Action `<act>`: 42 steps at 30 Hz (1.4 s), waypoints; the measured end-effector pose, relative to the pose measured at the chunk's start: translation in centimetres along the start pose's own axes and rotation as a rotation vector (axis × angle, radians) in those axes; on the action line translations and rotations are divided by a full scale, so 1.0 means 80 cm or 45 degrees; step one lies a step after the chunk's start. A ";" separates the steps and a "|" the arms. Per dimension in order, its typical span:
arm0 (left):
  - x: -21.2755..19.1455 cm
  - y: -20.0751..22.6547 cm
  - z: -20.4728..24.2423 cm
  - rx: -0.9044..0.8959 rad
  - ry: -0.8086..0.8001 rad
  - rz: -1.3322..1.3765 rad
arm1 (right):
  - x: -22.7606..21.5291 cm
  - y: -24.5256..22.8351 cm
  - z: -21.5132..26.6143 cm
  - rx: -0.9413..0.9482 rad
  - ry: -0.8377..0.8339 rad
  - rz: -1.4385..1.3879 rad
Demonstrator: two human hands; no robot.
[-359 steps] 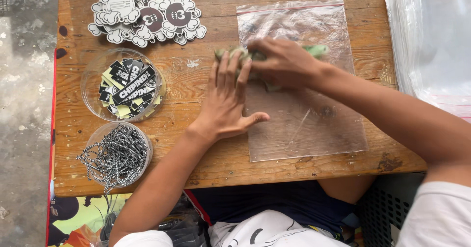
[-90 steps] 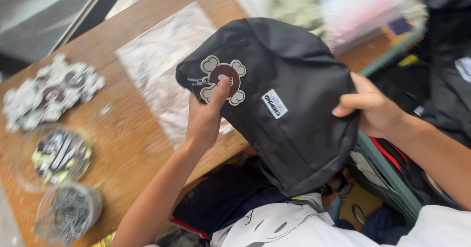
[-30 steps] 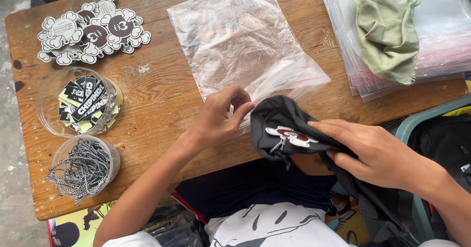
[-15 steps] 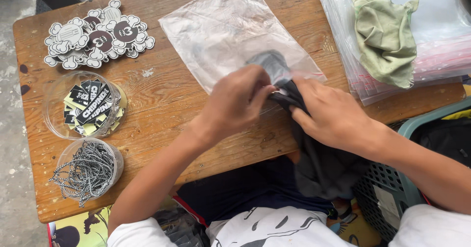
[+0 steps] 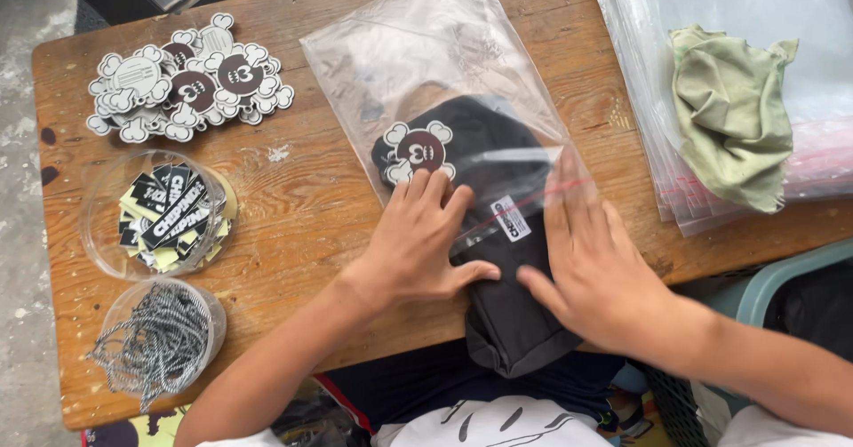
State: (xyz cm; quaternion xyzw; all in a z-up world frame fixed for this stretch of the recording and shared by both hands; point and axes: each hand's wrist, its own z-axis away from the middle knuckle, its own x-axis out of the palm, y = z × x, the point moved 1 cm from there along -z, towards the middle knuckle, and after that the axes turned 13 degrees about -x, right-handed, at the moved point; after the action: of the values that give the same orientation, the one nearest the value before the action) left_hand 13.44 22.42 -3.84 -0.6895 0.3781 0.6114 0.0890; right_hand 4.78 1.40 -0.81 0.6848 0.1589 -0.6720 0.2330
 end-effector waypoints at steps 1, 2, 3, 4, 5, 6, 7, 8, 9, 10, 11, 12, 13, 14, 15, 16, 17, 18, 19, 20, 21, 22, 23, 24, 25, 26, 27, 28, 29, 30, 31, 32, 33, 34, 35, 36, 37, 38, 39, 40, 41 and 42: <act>0.006 0.000 0.002 -0.003 0.000 0.004 | -0.009 0.005 0.005 -0.002 -0.004 0.001; 0.012 -0.001 0.004 -0.058 -0.076 -0.042 | -0.018 0.008 0.010 -0.104 0.031 0.043; 0.018 -0.003 0.009 -0.120 -0.157 -0.092 | -0.027 0.010 0.015 -0.210 0.070 0.078; 0.017 -0.006 0.007 -0.130 -0.160 -0.092 | -0.034 0.023 0.010 -0.219 0.067 0.072; 0.017 -0.007 0.007 -0.158 -0.185 -0.111 | -0.043 0.034 0.007 -0.191 0.177 0.032; 0.016 -0.007 0.008 -0.185 -0.210 -0.130 | -0.052 0.045 0.005 -0.161 0.286 -0.009; 0.015 -0.009 0.008 -0.195 -0.213 -0.127 | -0.038 0.062 0.003 -0.169 0.281 -0.013; 0.013 -0.010 0.009 -0.162 -0.163 -0.151 | -0.025 0.079 0.001 -0.136 0.179 -0.117; 0.010 -0.011 0.009 -0.128 -0.110 -0.180 | -0.011 0.096 -0.003 -0.103 0.084 -0.217; 0.009 -0.011 0.011 -0.136 -0.109 -0.183 | -0.008 0.097 -0.006 -0.111 0.084 -0.219; 0.008 -0.010 0.011 -0.137 -0.048 -0.199 | -0.002 0.098 -0.011 -0.198 -0.104 -0.487; 0.006 -0.010 0.012 -0.138 0.012 -0.216 | 0.003 0.098 -0.015 -0.282 -0.295 -0.750; -0.001 -0.008 0.012 -0.146 0.012 -0.218 | 0.008 0.097 -0.012 -0.290 -0.297 -0.752; -0.007 -0.007 0.012 -0.183 -0.079 -0.155 | 0.014 0.096 -0.009 -0.277 -0.349 -0.628; -0.011 -0.004 0.012 -0.215 -0.171 -0.084 | 0.019 0.095 -0.003 -0.259 -0.404 -0.503; -0.016 -0.002 0.018 -0.220 -0.173 -0.079 | 0.027 0.092 -0.002 -0.261 -0.410 -0.504; -0.020 0.001 0.023 -0.192 -0.282 -0.046 | 0.035 0.091 0.000 -0.244 -0.359 -0.360; -0.024 0.005 0.029 -0.163 -0.391 -0.013 | 0.042 0.089 0.001 -0.227 -0.307 -0.216; -0.021 0.006 0.035 -0.166 -0.393 -0.012 | 0.042 0.086 -0.001 -0.229 -0.309 -0.218; -0.018 0.008 0.041 -0.117 -0.361 -0.079 | 0.041 0.083 -0.002 -0.227 -0.246 -0.174; -0.016 0.010 0.046 -0.063 -0.326 -0.149 | 0.041 0.081 -0.005 -0.222 -0.180 -0.128; -0.015 0.011 0.044 -0.061 -0.325 -0.152 | 0.043 0.082 -0.004 -0.220 -0.177 -0.127; -0.015 0.012 0.043 -0.091 -0.329 -0.183 | 0.045 0.082 -0.003 -0.225 -0.158 -0.118; -0.014 0.013 0.042 -0.121 -0.332 -0.213 | 0.046 0.083 -0.001 -0.230 -0.140 -0.109; -0.019 0.014 0.038 -0.118 -0.333 -0.213 | 0.048 0.081 -0.002 -0.227 -0.139 -0.109; -0.024 0.014 0.035 -0.151 -0.371 -0.162 | 0.050 0.079 -0.003 -0.184 -0.105 -0.065; -0.030 0.015 0.032 -0.187 -0.406 -0.113 | 0.051 0.077 -0.004 -0.142 -0.070 -0.020; -0.028 0.014 0.031 -0.185 -0.405 -0.115 | 0.048 0.074 -0.007 -0.141 -0.067 -0.019; -0.028 0.014 0.030 -0.205 -0.366 -0.070 | 0.044 0.072 -0.010 -0.126 -0.027 0.008; -0.027 0.013 0.029 -0.224 -0.327 -0.024 | 0.041 0.069 -0.013 -0.111 0.014 0.035; -0.023 0.012 0.030 -0.221 -0.322 -0.030 | 0.041 0.068 -0.014 -0.109 0.022 0.038; -0.019 0.010 0.030 -0.217 -0.240 -0.062 | 0.041 0.067 -0.015 -0.106 0.017 0.076; -0.015 0.009 0.031 -0.213 -0.160 -0.091 | 0.041 0.066 -0.016 -0.103 0.011 0.113; -0.019 0.007 0.029 -0.211 -0.157 -0.096 | 0.042 0.068 -0.017 -0.102 0.017 0.115; -0.023 0.004 0.027 -0.269 -0.216 -0.226 | 0.042 0.070 -0.019 -0.082 0.042 0.102; -0.026 0.002 0.026 -0.328 -0.275 -0.356 | 0.042 0.073 -0.020 -0.062 0.068 0.089; -0.027 -0.001 0.026 -0.327 -0.274 -0.358 | 0.043 0.075 -0.020 -0.061 0.070 0.089; -0.028 -0.004 0.026 -0.367 -0.288 -0.297 | 0.044 0.077 -0.020 -0.063 0.096 0.044; -0.030 -0.007 0.026 -0.405 -0.299 -0.238 | 0.045 0.079 -0.020 -0.064 0.124 0.001; -0.025 -0.006 0.027 -0.403 -0.296 -0.241 | 0.046 0.080 -0.022 -0.062 0.128 0.003; -0.020 -0.005 0.028 -0.388 -0.211 -0.255 | 0.046 0.081 -0.023 -0.084 0.160 -0.050; -0.015 -0.003 0.029 -0.372 -0.126 -0.269 | 0.046 0.081 -0.024 -0.106 0.192 -0.103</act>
State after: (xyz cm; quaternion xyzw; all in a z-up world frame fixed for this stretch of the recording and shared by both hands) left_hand 11.82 24.49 -3.36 -0.7000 0.2060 0.6801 0.0700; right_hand 10.02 -3.42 -3.83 0.7162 0.2313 -0.6200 0.2215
